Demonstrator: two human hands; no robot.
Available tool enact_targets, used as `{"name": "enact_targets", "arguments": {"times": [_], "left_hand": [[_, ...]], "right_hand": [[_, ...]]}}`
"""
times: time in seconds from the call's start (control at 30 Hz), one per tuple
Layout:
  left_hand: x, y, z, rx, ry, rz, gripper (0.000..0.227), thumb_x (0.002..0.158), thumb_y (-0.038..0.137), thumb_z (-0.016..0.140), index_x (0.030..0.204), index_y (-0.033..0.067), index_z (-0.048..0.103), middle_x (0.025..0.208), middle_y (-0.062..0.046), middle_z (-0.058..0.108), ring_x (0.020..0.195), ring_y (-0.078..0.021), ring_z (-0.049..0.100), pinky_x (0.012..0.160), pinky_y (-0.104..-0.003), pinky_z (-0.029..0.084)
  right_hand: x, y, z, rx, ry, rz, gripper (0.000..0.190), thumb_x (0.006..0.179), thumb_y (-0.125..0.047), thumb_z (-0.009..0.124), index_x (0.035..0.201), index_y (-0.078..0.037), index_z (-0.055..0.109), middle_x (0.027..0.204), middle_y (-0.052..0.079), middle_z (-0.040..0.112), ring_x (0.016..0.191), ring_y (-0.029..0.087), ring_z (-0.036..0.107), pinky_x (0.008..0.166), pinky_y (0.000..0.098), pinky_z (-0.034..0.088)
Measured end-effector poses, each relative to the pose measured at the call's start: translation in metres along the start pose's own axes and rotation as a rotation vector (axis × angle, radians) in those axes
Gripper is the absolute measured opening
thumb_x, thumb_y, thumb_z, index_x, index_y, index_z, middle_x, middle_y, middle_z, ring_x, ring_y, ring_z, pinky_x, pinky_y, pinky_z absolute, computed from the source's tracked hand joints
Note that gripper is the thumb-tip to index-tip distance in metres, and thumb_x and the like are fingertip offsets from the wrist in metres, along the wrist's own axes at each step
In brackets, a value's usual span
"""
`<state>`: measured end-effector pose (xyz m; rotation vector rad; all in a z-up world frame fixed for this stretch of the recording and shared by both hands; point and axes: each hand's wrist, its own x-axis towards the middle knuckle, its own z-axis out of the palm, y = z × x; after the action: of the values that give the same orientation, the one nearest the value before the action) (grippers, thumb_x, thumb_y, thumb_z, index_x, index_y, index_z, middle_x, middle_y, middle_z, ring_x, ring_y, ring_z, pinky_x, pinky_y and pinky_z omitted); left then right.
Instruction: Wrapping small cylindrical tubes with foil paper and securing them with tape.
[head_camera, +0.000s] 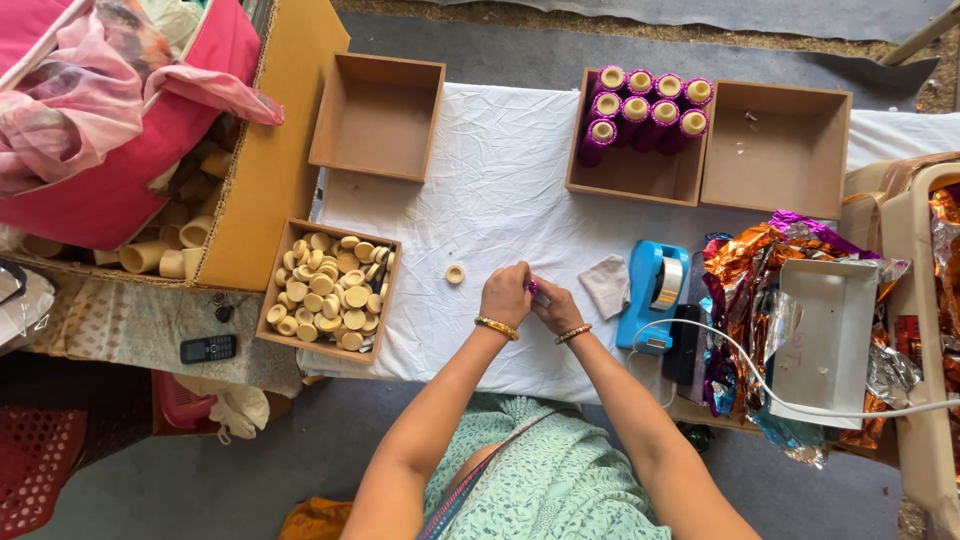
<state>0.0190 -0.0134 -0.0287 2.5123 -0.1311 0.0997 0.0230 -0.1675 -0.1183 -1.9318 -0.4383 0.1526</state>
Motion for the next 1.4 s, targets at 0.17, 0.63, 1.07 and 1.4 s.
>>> {"name": "enact_targets", "arguments": {"times": [0.17, 0.63, 1.07, 1.4], "left_hand": [[0.005, 0.01, -0.007, 0.029, -0.014, -0.019, 0.013, 0.08, 0.006, 0.073, 0.088, 0.0074, 0.063, 0.087, -0.01, 0.065, 0.087, -0.0327, 0.065, 0.079, -0.044, 0.054], [-0.009, 0.002, 0.0, 0.166, -0.037, 0.07, 0.006, 0.084, 0.003, 0.069, 0.089, 0.0053, 0.067, 0.097, -0.012, 0.063, 0.093, -0.0305, 0.065, 0.078, -0.041, 0.057], [0.029, -0.001, -0.035, 0.032, -0.022, -0.001, 0.032, 0.061, 0.007, 0.082, 0.088, 0.0058, 0.066, 0.1, -0.015, 0.06, 0.094, -0.0354, 0.062, 0.077, -0.043, 0.053], [0.041, -0.033, -0.001, -0.169, -0.486, -0.407, 0.031, 0.066, 0.016, 0.085, 0.094, 0.0283, 0.082, 0.105, -0.003, 0.064, 0.1, -0.0239, 0.067, 0.087, -0.037, 0.055]], "right_hand": [[-0.001, 0.004, 0.001, -0.021, -0.003, 0.025, 0.065, 0.077, -0.001, 0.078, 0.139, -0.011, 0.06, 0.111, 0.015, 0.074, 0.1, 0.029, 0.074, 0.088, 0.0359, 0.058], [0.0, -0.001, -0.002, -0.023, 0.0, -0.007, 0.06, 0.079, -0.002, 0.078, 0.136, -0.011, 0.062, 0.111, 0.014, 0.075, 0.1, 0.027, 0.074, 0.086, 0.0351, 0.058], [-0.001, -0.009, -0.004, -0.012, 0.001, -0.038, 0.064, 0.077, -0.007, 0.083, 0.138, -0.012, 0.062, 0.117, 0.015, 0.074, 0.103, 0.029, 0.074, 0.089, 0.0361, 0.058], [0.0, -0.006, -0.003, -0.055, -0.019, 0.036, 0.068, 0.077, -0.012, 0.085, 0.14, -0.011, 0.059, 0.112, 0.014, 0.074, 0.1, 0.029, 0.074, 0.085, 0.0371, 0.058]]}}
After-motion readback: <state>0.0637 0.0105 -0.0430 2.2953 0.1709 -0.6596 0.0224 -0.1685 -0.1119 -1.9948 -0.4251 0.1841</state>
